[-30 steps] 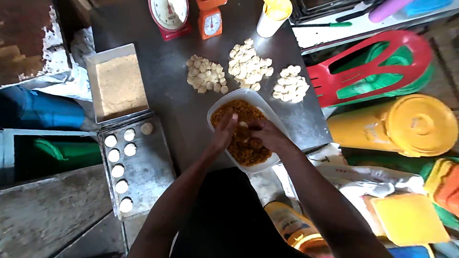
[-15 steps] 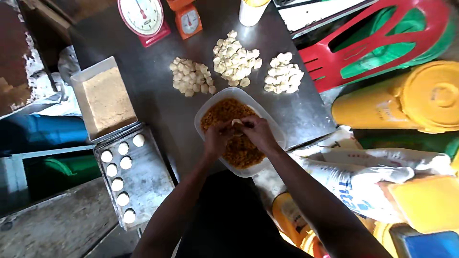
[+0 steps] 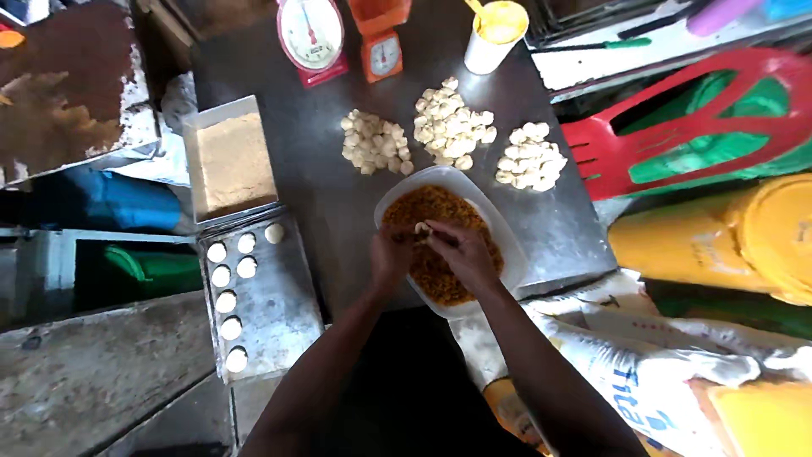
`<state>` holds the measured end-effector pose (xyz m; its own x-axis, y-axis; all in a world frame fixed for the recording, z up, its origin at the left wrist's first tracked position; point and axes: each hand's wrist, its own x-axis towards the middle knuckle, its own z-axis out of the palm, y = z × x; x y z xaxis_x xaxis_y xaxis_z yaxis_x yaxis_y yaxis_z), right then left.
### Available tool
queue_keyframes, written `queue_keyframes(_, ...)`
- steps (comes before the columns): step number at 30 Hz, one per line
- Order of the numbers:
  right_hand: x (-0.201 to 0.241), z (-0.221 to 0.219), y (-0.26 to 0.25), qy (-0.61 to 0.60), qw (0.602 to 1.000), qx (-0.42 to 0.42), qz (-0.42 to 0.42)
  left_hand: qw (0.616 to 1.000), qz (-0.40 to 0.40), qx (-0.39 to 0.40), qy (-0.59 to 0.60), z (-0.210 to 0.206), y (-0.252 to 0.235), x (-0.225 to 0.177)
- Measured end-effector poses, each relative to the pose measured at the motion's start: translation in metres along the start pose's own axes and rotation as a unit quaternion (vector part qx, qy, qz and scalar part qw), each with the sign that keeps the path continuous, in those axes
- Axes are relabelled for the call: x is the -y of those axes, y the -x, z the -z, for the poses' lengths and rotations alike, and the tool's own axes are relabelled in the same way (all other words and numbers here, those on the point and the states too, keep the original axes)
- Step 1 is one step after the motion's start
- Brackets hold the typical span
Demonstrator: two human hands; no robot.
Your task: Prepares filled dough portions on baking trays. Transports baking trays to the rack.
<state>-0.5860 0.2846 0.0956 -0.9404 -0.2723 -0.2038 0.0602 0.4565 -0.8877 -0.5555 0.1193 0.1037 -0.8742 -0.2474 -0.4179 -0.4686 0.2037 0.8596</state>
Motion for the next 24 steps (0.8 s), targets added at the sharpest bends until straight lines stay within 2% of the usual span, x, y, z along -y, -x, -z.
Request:
queue_keyframes(3, 0.013, -0.034, 0.008, 0.051, 0.991, -0.062, 0.106, 1.0, -0.004, -0.015, 0.004, 0.024, 0.019, 0.002)
queue_keyframes(5, 0.015, -0.06, 0.006, 0.051, 0.984, -0.082, 0.147, 1.0, 0.003, -0.001, -0.02, 0.043, 0.033, 0.008)
queue_keyframes(7, 0.021, -0.08, 0.006, 0.056, 0.99, -0.022, 0.13, 0.999, -0.008, -0.017, -0.038, 0.058, 0.047, 0.026)
queue_keyframes(10, 0.037, -0.098, 0.007, 0.085, 0.98, 0.162, 0.078, 0.997, -0.017, -0.068, -0.02, 0.089, 0.062, 0.06)
queue_keyframes(11, 0.039, -0.107, 0.01, 0.088, 0.973, 0.2, 0.079, 0.998, -0.015, -0.068, 0.007, 0.1, 0.065, 0.07)
queue_keyframes(13, 0.033, -0.127, 0.018, 0.083, 0.972, 0.201, 0.093, 0.997, -0.005, -0.051, 0.053, 0.118, 0.068, 0.089)
queue_keyframes(15, 0.021, -0.147, 0.021, 0.082, 0.975, 0.178, 0.099, 0.998, 0.006, -0.039, 0.045, 0.128, 0.069, 0.107)
queue_keyframes(18, 0.016, -0.168, 0.016, 0.078, 0.967, 0.244, 0.015, 0.998, 0.007, -0.036, -0.051, 0.134, 0.062, 0.134)
queue_keyframes(20, 0.007, -0.183, 0.013, 0.074, 0.948, 0.306, -0.05, 0.992, 0.016, -0.028, -0.12, 0.128, 0.053, 0.156)
queue_keyframes(21, -0.003, -0.194, 0.015, 0.082, 0.944, 0.311, -0.07, 0.989, 0.024, -0.016, -0.145, 0.12, 0.047, 0.17)
queue_keyframes(24, -0.065, -0.23, 0.027, 0.12, 0.96, 0.249, -0.045, 0.982, 0.048, 0.018, -0.184, 0.089, 0.042, 0.216)
